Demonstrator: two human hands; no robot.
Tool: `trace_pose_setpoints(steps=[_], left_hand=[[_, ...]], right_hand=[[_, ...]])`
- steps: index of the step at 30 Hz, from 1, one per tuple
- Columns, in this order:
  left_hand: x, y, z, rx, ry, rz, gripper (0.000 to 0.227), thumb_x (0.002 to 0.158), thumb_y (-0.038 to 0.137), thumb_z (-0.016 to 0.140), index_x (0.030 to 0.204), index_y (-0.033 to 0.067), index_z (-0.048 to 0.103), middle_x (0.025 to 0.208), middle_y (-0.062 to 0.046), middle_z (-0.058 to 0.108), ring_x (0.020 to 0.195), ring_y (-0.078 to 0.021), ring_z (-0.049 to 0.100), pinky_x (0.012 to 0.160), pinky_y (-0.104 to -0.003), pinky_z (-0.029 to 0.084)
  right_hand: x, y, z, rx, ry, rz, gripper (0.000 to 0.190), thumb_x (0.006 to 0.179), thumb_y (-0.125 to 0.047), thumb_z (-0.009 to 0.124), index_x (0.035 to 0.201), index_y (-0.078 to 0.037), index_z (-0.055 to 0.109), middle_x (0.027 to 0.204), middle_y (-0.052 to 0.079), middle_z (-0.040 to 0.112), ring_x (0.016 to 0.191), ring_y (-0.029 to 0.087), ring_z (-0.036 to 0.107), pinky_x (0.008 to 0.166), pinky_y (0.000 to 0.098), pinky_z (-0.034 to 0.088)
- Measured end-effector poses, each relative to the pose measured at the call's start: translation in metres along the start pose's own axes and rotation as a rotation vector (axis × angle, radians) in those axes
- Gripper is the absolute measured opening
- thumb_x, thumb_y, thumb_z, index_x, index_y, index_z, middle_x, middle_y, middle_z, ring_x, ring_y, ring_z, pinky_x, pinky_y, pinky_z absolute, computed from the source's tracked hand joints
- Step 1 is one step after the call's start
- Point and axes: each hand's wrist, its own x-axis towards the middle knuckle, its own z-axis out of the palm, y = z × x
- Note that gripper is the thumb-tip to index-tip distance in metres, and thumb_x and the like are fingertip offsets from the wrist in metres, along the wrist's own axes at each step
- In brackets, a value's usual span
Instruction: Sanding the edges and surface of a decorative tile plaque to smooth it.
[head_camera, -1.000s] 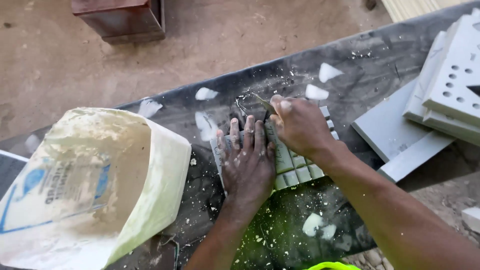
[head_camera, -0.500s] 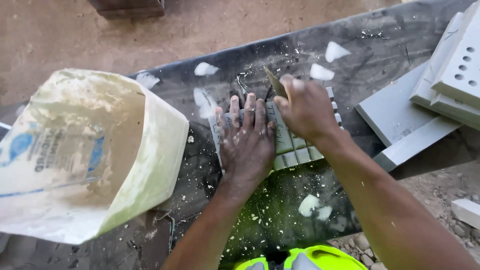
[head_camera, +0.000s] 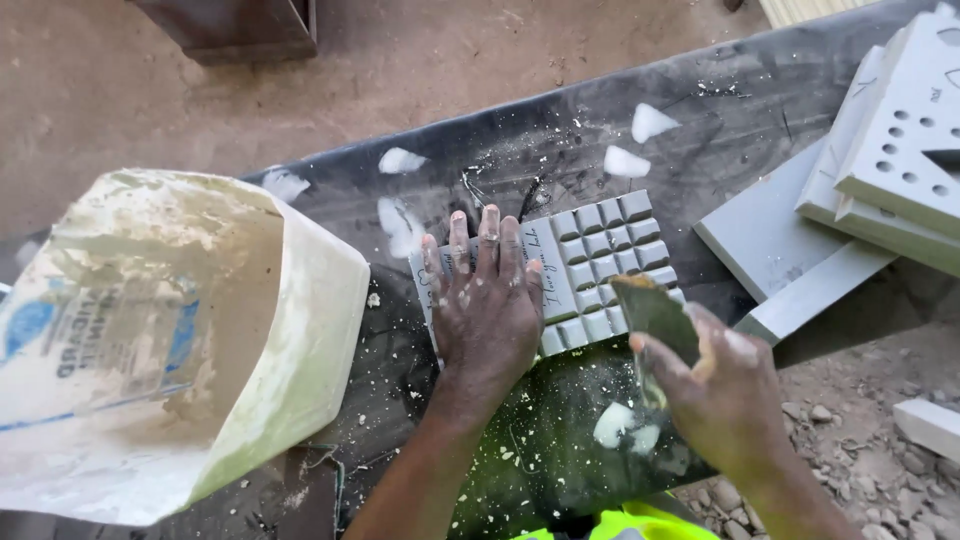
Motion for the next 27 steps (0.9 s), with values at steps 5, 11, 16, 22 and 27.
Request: trace_pose_setpoints(steps=[5,11,16,22,27], left_hand=[[-0.001,0.003,-0.034,-0.172,-0.146,-0.057,0.059,0.106,0.048,0.025,0.156,0.0182,0.040,0.167,-0.009,0.030,0.157,-0.0332,0.016,0.123,-0.062,-0.002],[-0.002,0.002,-0.041,-0.182,-0.229,-0.081,0.063,0.107,0.052,0.015,0.160,0.0222,0.031,0.170,-0.005,0.023,0.158,-0.0288,0.011,0.124,-0.058,-0.008],[0.004,0.006,-0.042,-0.197,-0.410,-0.128,0.065,0.106,0.051,0.012,0.164,0.0234,0.017,0.173,-0.004,0.010,0.158,-0.0294,-0.003,0.122,-0.059,-0.012],[0.005,0.001,-0.020,-0.190,-0.208,-0.059,0.061,0.107,0.048,0.020,0.158,0.0176,0.034,0.169,-0.007,0.024,0.158,-0.0308,0.008,0.123,-0.059,-0.010],[0.007,0.004,-0.035,-0.124,-0.187,-0.058,0.061,0.107,0.050,0.020,0.155,0.0176,0.039,0.165,-0.010,0.032,0.156,-0.0311,0.016,0.123,-0.060,-0.004]], right_hand=[[0.014,0.039,0.040,-0.125,0.266,-0.339,0.054,0.084,-0.036,0.077,0.118,0.003,0.062,0.074,0.025,0.073,0.066,0.039,0.075,0.053,0.0457,0.059],[0.102,-0.009,0.060,-0.298,0.366,-0.611,0.046,0.093,-0.049,0.069,0.109,-0.005,0.070,0.079,0.022,0.073,0.077,0.042,0.073,0.071,0.0560,0.056],[0.159,-0.043,0.044,-0.269,0.190,-0.499,0.056,0.094,-0.045,0.066,0.136,-0.007,0.065,0.116,0.019,0.074,0.110,0.038,0.070,0.099,0.0565,0.049],[0.067,0.037,0.056,-0.270,0.248,-0.444,0.052,0.094,-0.054,0.063,0.119,-0.010,0.070,0.096,0.015,0.076,0.093,0.037,0.074,0.084,0.0503,0.056],[0.087,0.013,0.052,-0.304,0.375,-0.620,0.037,0.094,-0.046,0.069,0.107,-0.012,0.071,0.079,0.016,0.074,0.079,0.038,0.075,0.068,0.0514,0.058]])
